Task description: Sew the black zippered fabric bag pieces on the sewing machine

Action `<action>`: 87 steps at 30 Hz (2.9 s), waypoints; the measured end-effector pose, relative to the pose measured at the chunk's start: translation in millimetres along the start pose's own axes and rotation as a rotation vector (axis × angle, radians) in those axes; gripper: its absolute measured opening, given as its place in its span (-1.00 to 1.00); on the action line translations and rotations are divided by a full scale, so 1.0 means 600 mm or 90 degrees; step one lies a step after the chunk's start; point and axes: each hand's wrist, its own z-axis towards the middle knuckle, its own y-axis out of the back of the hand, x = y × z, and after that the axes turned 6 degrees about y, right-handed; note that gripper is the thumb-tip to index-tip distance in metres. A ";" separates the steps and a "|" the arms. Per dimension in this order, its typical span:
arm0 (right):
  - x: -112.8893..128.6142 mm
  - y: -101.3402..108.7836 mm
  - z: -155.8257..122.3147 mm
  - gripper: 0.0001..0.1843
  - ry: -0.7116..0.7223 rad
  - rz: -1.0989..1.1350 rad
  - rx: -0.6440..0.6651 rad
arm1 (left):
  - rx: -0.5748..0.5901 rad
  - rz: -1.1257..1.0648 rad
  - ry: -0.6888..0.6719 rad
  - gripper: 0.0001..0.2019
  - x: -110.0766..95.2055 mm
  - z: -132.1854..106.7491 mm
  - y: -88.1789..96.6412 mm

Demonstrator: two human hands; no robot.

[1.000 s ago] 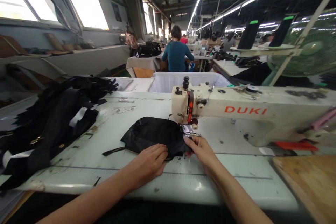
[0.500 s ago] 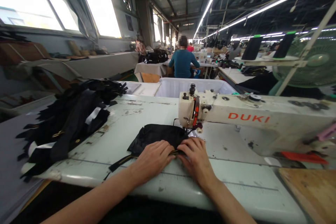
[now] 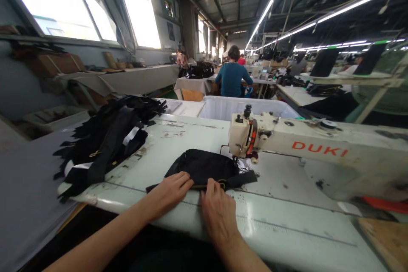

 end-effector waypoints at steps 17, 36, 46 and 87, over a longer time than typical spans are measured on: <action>-0.106 0.055 -0.041 -0.90 -0.009 0.260 -0.020 | -0.084 -0.010 0.040 -0.76 -0.057 0.007 0.052; -0.188 0.074 -0.004 -0.68 0.190 0.197 -0.154 | -0.238 -0.251 0.092 -0.81 -0.116 0.110 -0.009; -0.190 0.058 0.011 -0.91 0.267 0.138 -0.213 | -0.269 -0.204 0.026 -0.82 -0.117 0.114 -0.010; -0.113 0.085 -0.069 -0.77 0.099 0.617 0.124 | -0.099 -0.216 -0.134 -0.84 -0.088 0.100 -0.036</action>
